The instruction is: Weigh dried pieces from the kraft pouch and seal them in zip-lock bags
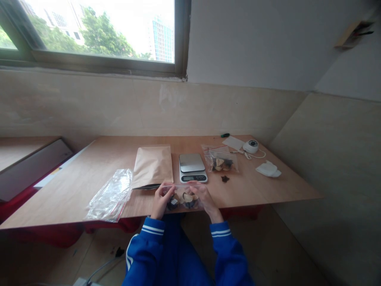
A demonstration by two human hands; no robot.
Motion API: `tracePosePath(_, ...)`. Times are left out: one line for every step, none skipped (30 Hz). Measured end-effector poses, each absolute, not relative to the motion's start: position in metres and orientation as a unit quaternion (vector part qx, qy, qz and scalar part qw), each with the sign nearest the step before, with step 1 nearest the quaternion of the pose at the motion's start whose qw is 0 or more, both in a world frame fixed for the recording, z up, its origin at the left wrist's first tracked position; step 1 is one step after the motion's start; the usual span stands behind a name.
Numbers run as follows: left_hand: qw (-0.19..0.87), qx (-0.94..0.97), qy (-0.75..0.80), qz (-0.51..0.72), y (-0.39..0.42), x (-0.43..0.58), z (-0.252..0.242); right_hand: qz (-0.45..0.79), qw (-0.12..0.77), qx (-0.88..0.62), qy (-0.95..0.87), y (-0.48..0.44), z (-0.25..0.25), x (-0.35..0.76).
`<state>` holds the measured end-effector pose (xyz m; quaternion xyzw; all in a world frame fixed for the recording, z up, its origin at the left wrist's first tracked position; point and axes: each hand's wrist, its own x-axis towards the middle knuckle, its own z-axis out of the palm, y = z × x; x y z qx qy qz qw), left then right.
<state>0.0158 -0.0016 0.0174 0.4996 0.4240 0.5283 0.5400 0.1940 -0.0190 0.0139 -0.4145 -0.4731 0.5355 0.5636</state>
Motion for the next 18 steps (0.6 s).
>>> tracePosePath(0.551,0.497,0.415,0.527,-0.001,0.015,0.017,0.542,0.558,-0.412,-0.474,-0.019,0.014,0.193)
tracePosePath(0.559,0.495,0.407,0.526,-0.001,0.015,0.017,0.546,0.557,-0.410,-0.473,-0.019,0.015,0.192)
tracePosePath(0.565,0.495,0.399,0.526,-0.001,0.015,0.017,0.548,0.558,-0.409,-0.471,-0.019,0.016,0.191)
tracePosePath(0.564,0.496,0.394,0.529,-0.001,0.015,0.017,0.545,0.562,-0.410,-0.468,-0.019,0.017,0.190)
tracePosePath(0.560,0.499,0.394,0.532,-0.001,0.015,0.018,0.540,0.567,-0.412,-0.466,-0.019,0.018,0.189)
tracePosePath(0.554,0.503,0.397,0.532,-0.001,0.015,0.019,0.532,0.572,-0.416,-0.466,-0.019,0.019,0.188)
tracePosePath(0.547,0.508,0.404,0.529,-0.001,0.016,0.020,0.524,0.575,-0.421,-0.467,-0.020,0.020,0.187)
tracePosePath(0.543,0.511,0.412,0.523,-0.001,0.017,0.021,0.518,0.576,-0.424,-0.470,-0.020,0.021,0.186)
tracePosePath(0.543,0.512,0.420,0.516,-0.001,0.017,0.022,0.514,0.574,-0.426,-0.473,-0.020,0.021,0.186)
tracePosePath(0.547,0.511,0.427,0.508,-0.002,0.018,0.022,0.511,0.573,-0.429,-0.476,-0.019,0.021,0.185)
tracePosePath(0.553,0.508,0.431,0.501,-0.002,0.018,0.023,0.509,0.572,-0.432,-0.477,-0.019,0.020,0.184)
tracePosePath(0.557,0.504,0.433,0.498,-0.002,0.019,0.023,0.506,0.571,-0.436,-0.478,-0.018,0.018,0.183)
tracePosePath(0.560,0.501,0.433,0.497,-0.002,0.019,0.023,0.502,0.572,-0.440,-0.477,-0.018,0.017,0.182)
tracePosePath(0.561,0.500,0.432,0.498,-0.003,0.018,0.023,0.498,0.573,-0.444,-0.476,-0.017,0.015,0.181)
tracePosePath(0.561,0.499,0.431,0.500,-0.003,0.018,0.023,0.492,0.576,-0.448,-0.475,-0.016,0.014,0.180)
tracePosePath(0.560,0.498,0.431,0.503,-0.003,0.018,0.022,0.486,0.580,-0.451,-0.474,-0.016,0.013,0.180)
tracePosePath(0.560,0.497,0.431,0.504,-0.003,0.017,0.022,0.479,0.583,-0.454,-0.474,-0.016,0.011,0.179)
tracePosePath(0.560,0.497,0.431,0.504,-0.003,0.017,0.022,0.470,0.585,-0.459,-0.475,-0.016,0.010,0.178)
